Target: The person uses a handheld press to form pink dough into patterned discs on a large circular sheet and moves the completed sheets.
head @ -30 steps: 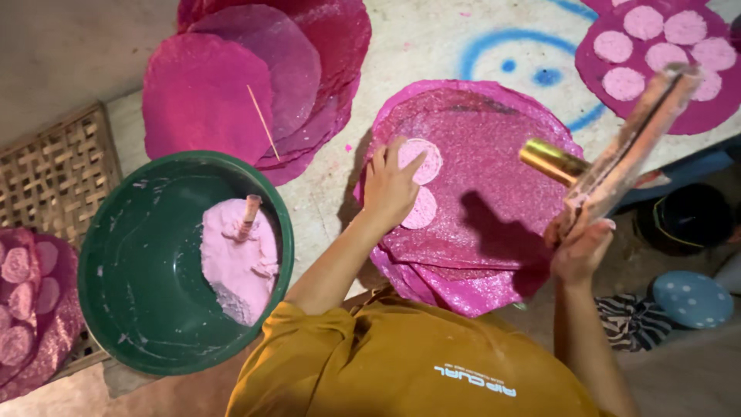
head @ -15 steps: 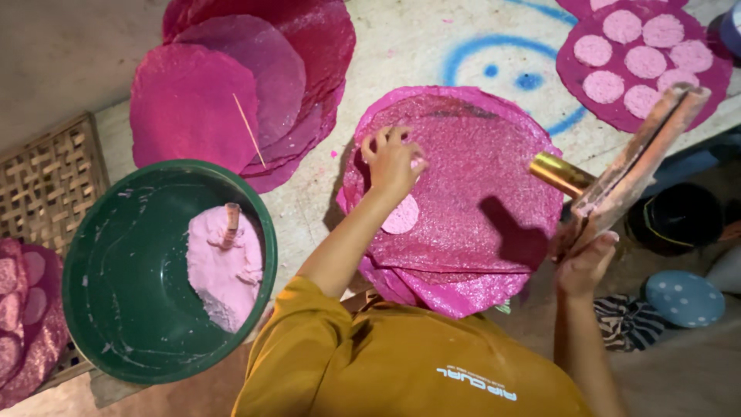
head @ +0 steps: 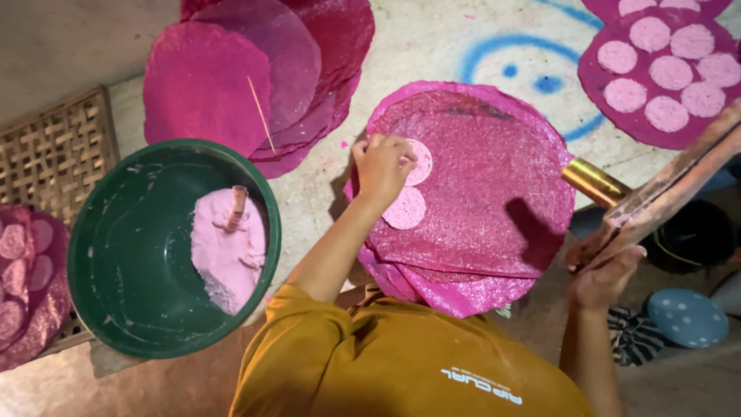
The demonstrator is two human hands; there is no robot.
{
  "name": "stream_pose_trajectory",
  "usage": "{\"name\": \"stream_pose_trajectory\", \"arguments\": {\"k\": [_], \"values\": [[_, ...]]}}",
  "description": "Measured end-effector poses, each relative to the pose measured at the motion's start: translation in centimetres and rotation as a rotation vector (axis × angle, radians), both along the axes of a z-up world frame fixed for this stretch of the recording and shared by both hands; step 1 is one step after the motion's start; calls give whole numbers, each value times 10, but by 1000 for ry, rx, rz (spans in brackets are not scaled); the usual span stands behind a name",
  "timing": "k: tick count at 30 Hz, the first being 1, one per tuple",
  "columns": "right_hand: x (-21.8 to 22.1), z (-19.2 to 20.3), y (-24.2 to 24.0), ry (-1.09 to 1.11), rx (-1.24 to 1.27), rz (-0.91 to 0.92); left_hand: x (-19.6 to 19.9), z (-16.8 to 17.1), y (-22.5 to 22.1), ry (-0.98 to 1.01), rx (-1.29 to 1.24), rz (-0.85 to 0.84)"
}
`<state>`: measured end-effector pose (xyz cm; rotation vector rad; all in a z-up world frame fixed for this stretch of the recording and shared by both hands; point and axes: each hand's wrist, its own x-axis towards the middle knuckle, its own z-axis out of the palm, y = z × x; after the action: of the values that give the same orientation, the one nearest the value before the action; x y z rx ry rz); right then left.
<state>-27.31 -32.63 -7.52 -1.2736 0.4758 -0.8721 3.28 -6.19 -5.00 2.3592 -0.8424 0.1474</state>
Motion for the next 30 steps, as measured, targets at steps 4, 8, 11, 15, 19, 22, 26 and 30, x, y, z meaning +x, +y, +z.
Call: {"name": "stream_pose_trajectory", "arguments": {"k": [4, 8, 11, 15, 19, 22, 26, 30], "values": [[3, 5, 2, 9, -19, 15, -12, 18, 6, -121, 85, -36], [5, 9, 5, 15, -17, 6, -24, 27, 16, -58, 45, -63], [4, 12, 7, 51, -48, 23, -34, 27, 19, -86, 51, -122], [8, 15, 5, 21, -39, 41, -29, 29, 14, -5, 19, -83], [7, 11, 6, 23, -12, 50, -22, 22, 3, 12, 48, 31], [10, 9, 5, 19, -20, 52, -20, 16, -5, 78, 160, 46], [10, 7, 5, 0, -11, 44, -19, 13, -6, 53, 104, 45], [7, 3, 6, 32, -36, 23, -22, 16, -3, 80, 169, 14]]}}
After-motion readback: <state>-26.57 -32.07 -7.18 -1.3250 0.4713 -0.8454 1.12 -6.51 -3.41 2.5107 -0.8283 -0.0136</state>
